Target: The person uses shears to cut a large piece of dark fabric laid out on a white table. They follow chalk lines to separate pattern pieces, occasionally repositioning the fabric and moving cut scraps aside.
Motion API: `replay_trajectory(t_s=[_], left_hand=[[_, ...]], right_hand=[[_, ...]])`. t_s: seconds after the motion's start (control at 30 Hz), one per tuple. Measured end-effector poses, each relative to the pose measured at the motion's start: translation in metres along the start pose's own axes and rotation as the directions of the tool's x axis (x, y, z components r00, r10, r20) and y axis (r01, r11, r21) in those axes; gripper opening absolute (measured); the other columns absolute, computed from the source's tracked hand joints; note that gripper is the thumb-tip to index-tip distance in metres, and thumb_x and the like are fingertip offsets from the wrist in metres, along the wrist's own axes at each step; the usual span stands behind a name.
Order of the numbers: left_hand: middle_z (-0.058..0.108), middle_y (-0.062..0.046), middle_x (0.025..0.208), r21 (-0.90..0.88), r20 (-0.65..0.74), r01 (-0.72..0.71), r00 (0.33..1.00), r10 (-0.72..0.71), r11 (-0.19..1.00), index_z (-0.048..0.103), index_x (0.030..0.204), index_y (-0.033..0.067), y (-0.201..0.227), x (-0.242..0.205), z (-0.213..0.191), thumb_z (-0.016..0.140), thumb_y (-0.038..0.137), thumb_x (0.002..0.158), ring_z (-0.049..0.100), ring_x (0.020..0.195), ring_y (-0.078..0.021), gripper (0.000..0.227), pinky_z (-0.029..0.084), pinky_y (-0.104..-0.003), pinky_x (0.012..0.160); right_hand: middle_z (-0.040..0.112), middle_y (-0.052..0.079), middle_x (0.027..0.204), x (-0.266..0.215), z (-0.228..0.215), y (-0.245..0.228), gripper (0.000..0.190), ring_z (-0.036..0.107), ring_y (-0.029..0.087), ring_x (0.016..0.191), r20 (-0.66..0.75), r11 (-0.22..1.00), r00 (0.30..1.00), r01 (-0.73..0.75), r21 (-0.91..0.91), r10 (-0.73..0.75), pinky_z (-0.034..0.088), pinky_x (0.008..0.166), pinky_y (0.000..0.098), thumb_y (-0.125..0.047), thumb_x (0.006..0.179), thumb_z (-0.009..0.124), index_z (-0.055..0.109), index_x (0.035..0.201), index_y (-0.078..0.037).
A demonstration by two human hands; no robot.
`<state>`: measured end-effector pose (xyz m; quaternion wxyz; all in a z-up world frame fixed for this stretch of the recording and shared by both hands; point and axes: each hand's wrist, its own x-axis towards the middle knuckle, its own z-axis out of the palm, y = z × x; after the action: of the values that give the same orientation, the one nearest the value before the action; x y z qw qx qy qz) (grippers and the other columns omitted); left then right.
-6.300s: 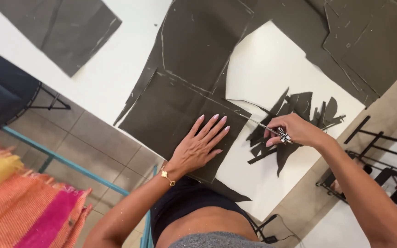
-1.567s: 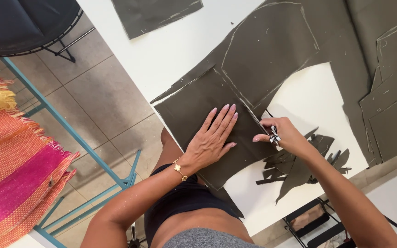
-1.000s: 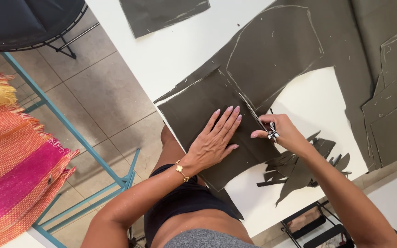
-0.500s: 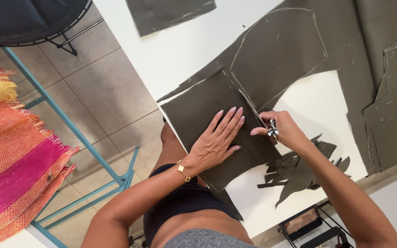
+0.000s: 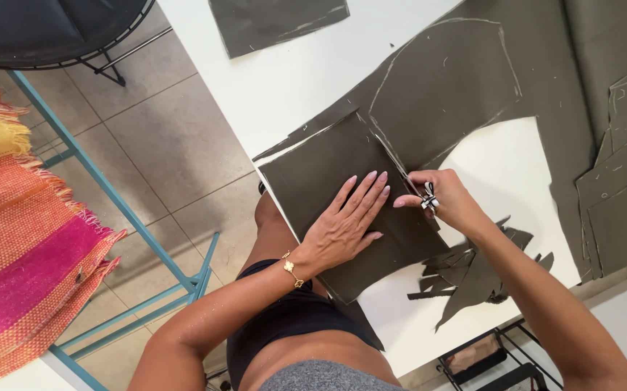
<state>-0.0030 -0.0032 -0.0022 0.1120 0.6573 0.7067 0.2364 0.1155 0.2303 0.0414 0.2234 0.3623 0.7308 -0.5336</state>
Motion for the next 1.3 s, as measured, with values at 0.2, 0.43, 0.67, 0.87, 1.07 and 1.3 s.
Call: replay_trajectory(t_s=[0.2, 0.43, 0.67, 0.87, 1.07, 1.3], left_hand=[[0.020, -0.020, 0.183, -0.002, -0.001, 0.003, 1.000, -0.003, 1.000, 0.026, 0.173, 0.0006, 0.000, 0.000, 0.000, 0.055, 0.046, 0.108, 0.019, 0.170, -0.0338, 0.084, 0.012, -0.054, 0.141], [0.021, -0.021, 0.182, -0.002, -0.024, -0.001, 1.000, 0.000, 1.000, 0.027, 0.172, -0.0002, 0.000, -0.001, 0.001, 0.054, 0.046, 0.108, 0.020, 0.170, -0.0346, 0.084, 0.013, -0.053, 0.141], [0.021, -0.022, 0.182, -0.010, -0.031, -0.006, 0.999, 0.006, 1.000, 0.027, 0.172, -0.0014, -0.001, -0.001, 0.000, 0.052, 0.045, 0.110, 0.021, 0.170, -0.0353, 0.081, 0.014, -0.054, 0.141], [0.025, -0.025, 0.180, 0.042, -0.029, -0.007, 1.000, 0.008, 0.999, 0.038, 0.167, -0.0054, 0.000, -0.001, -0.001, 0.052, 0.046, 0.109, 0.022, 0.169, -0.0374, 0.079, 0.013, -0.053, 0.142], [0.025, -0.025, 0.180, 0.076, -0.023, -0.001, 1.000, 0.002, 0.997, 0.038, 0.166, -0.0050, 0.000, -0.001, -0.001, 0.049, 0.048, 0.109, 0.022, 0.169, -0.0373, 0.079, 0.013, -0.053, 0.142], [0.027, -0.026, 0.179, 0.094, -0.024, -0.011, 1.000, 0.013, 0.996, 0.040, 0.165, -0.0055, -0.001, -0.001, -0.001, 0.049, 0.049, 0.109, 0.021, 0.169, -0.0376, 0.078, 0.013, -0.053, 0.142]], right_hand=[[0.051, 0.004, 0.041, 0.003, -0.002, -0.005, 0.035, 0.054, 0.014, 0.037, 0.007, 0.999, 1.000, 0.011, -0.048, -0.011, 0.041, 0.046, 0.0241, -0.022, 0.084, 0.093, 0.064, 0.068, -0.009], [0.056, 0.004, 0.041, 0.009, -0.005, -0.035, 0.028, 0.056, 0.014, 0.040, 0.048, 0.998, 0.999, 0.014, -0.053, -0.012, 0.043, 0.052, 0.0232, -0.021, 0.084, 0.093, 0.069, 0.073, -0.012], [0.056, 0.004, 0.038, 0.009, -0.006, -0.040, 0.020, 0.055, 0.014, 0.039, 0.069, 0.998, 0.998, -0.008, -0.067, 0.012, 0.043, 0.053, 0.0231, -0.021, 0.088, 0.089, 0.073, 0.078, -0.013], [0.056, 0.004, 0.040, 0.022, -0.012, -0.058, 0.019, 0.056, 0.015, 0.042, 0.096, 0.994, 0.995, 0.042, -0.097, -0.032, 0.043, 0.056, 0.0243, -0.024, 0.085, 0.091, 0.075, 0.080, -0.013], [0.055, 0.004, 0.037, 0.026, -0.010, -0.047, 0.019, 0.052, 0.015, 0.039, 0.066, 0.991, 0.997, 0.043, -0.129, -0.035, 0.043, 0.055, 0.0223, -0.022, 0.086, 0.090, 0.075, 0.078, -0.013], [0.054, 0.002, 0.039, 0.036, -0.008, -0.059, 0.017, 0.052, 0.013, 0.041, 0.088, 0.996, 0.995, 0.060, -0.073, -0.053, 0.040, 0.055, 0.0224, -0.021, 0.085, 0.090, 0.076, 0.081, -0.014]])
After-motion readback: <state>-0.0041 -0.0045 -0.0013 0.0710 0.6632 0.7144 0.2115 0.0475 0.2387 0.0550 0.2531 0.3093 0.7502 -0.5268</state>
